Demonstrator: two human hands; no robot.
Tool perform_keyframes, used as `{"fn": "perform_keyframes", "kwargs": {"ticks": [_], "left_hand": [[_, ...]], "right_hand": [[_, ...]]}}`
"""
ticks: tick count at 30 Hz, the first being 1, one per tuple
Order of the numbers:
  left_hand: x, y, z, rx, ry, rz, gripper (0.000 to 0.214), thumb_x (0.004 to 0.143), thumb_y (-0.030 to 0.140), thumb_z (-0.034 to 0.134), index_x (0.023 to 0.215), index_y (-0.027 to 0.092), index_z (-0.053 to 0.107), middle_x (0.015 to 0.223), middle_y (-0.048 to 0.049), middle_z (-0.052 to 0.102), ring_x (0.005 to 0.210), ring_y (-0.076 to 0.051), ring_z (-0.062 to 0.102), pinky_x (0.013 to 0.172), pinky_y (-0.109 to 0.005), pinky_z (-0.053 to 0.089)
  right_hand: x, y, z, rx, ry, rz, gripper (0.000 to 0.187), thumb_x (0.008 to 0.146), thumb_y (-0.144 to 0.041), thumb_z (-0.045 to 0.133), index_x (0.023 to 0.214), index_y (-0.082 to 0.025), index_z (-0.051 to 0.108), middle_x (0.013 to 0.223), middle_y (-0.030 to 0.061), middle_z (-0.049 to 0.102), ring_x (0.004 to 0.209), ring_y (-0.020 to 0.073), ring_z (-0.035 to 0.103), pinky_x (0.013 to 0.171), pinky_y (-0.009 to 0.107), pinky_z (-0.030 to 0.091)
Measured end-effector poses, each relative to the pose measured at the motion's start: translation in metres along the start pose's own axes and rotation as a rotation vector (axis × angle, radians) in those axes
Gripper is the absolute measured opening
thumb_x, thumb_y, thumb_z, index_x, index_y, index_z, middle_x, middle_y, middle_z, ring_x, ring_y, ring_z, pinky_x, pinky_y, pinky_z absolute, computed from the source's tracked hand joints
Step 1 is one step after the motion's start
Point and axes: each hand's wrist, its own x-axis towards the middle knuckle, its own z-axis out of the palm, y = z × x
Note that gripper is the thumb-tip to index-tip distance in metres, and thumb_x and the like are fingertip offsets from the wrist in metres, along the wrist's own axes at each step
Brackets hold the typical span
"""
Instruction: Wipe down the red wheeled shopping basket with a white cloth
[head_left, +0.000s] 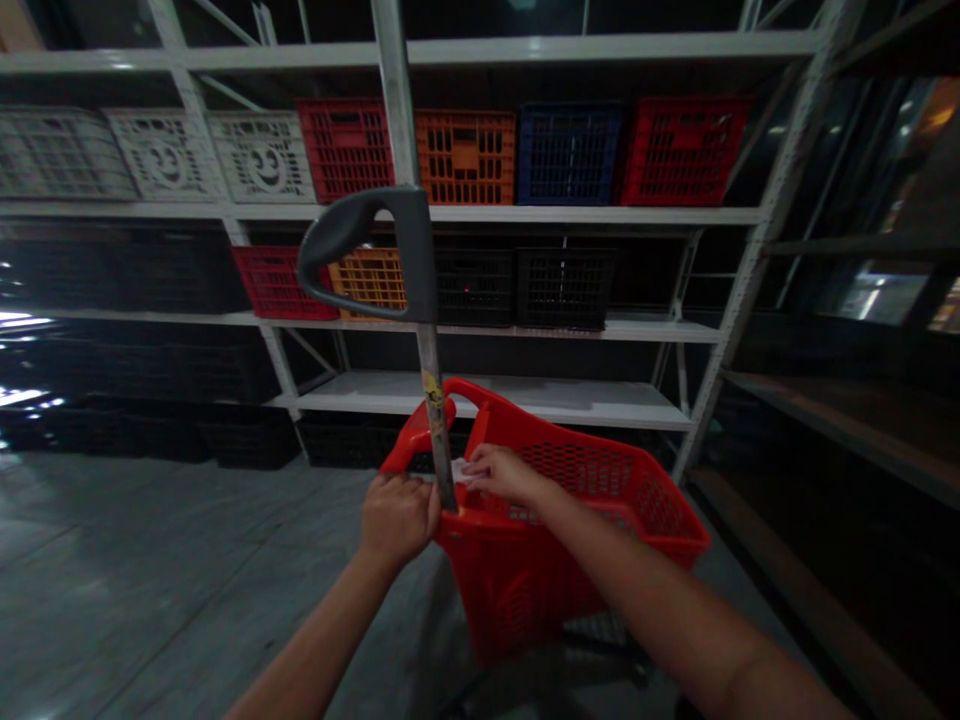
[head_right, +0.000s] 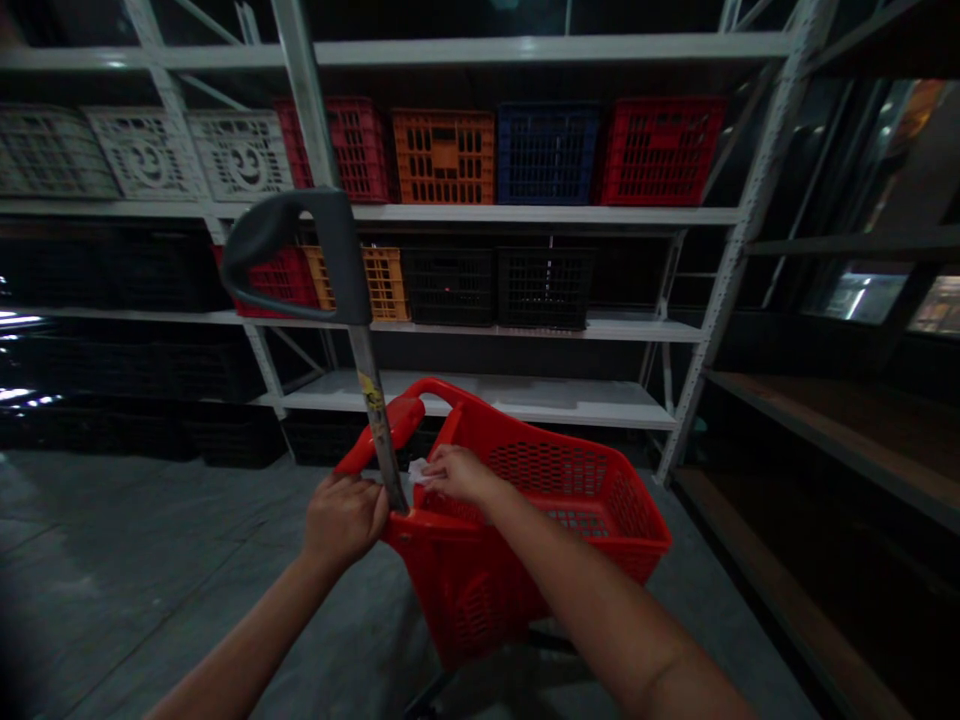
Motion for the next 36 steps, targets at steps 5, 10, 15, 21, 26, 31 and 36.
{"fn": "perform_keyframes", "kwargs": {"ticks": [5, 10, 15, 21, 26, 31, 36], "left_hand": [[0.001, -0.001, 0.000, -0.027, -0.003, -0.008, 0.034, 0.080, 0.029, 0.039, 0.053, 0.019, 0.056, 0.054, -0.0020, 0.059, 0.058, -0.016, 0.052, 0.065, -0.035, 0.034], [0.002, -0.001, 0.000, -0.021, -0.006, -0.019, 0.033, 0.080, 0.029, 0.039, 0.053, 0.019, 0.056, 0.054, -0.0023, 0.059, 0.059, -0.016, 0.053, 0.067, -0.035, 0.034], [0.000, -0.001, 0.000, -0.021, 0.013, -0.013, 0.032, 0.079, 0.027, 0.039, 0.053, 0.018, 0.057, 0.053, -0.0035, 0.058, 0.059, -0.016, 0.052, 0.065, -0.034, 0.033], [-0.001, 0.000, 0.000, -0.021, 0.028, 0.002, 0.032, 0.079, 0.026, 0.041, 0.051, 0.019, 0.055, 0.052, -0.0025, 0.057, 0.059, -0.016, 0.052, 0.065, -0.034, 0.033], [-0.001, -0.001, 0.001, -0.032, 0.043, -0.008, 0.031, 0.078, 0.027, 0.042, 0.051, 0.019, 0.054, 0.052, -0.0020, 0.057, 0.058, -0.015, 0.051, 0.065, -0.034, 0.033], [-0.004, -0.002, 0.001, -0.030, 0.023, 0.008, 0.030, 0.078, 0.027, 0.042, 0.053, 0.019, 0.054, 0.052, -0.0022, 0.057, 0.058, -0.016, 0.051, 0.065, -0.036, 0.033], [-0.007, 0.002, -0.004, -0.036, 0.026, 0.003, 0.029, 0.078, 0.026, 0.042, 0.052, 0.019, 0.053, 0.053, -0.0026, 0.056, 0.060, -0.017, 0.050, 0.066, -0.036, 0.033]], "right_hand": [[0.012, 0.016, -0.006, 0.195, -0.090, 0.074, 0.011, 0.071, -0.017, 0.062, 0.079, -0.018, 0.070, 0.082, 0.0006, 0.062, 0.076, 0.0118, 0.057, 0.067, 0.021, 0.044], [0.017, 0.009, 0.008, -0.153, 0.153, 0.150, 0.009, 0.074, -0.019, 0.060, 0.075, -0.017, 0.069, 0.085, 0.0030, 0.058, 0.074, 0.0112, 0.053, 0.065, 0.020, 0.041], [0.006, -0.014, 0.010, -0.214, 0.001, -0.048, 0.011, 0.074, -0.019, 0.059, 0.068, -0.018, 0.068, 0.070, 0.0002, 0.057, 0.065, 0.0105, 0.051, 0.060, 0.019, 0.037], [0.026, 0.002, 0.002, -0.225, 0.026, 0.085, 0.008, 0.074, -0.019, 0.060, 0.074, -0.018, 0.068, 0.071, -0.0001, 0.061, 0.065, 0.0108, 0.053, 0.058, 0.019, 0.036], [0.042, 0.016, 0.008, -0.318, 0.170, 0.228, 0.014, 0.076, -0.015, 0.054, 0.073, -0.014, 0.068, 0.079, 0.0048, 0.062, 0.072, 0.0128, 0.054, 0.062, 0.021, 0.037], [0.017, -0.003, 0.017, -0.125, -0.049, -0.060, 0.009, 0.071, -0.016, 0.060, 0.070, -0.020, 0.069, 0.071, -0.0012, 0.061, 0.066, 0.0105, 0.054, 0.060, 0.018, 0.037], [0.039, 0.024, 0.008, -0.126, 0.055, 0.115, 0.008, 0.069, -0.013, 0.062, 0.069, -0.018, 0.069, 0.074, -0.0004, 0.061, 0.071, 0.0102, 0.054, 0.064, 0.018, 0.038]]}}
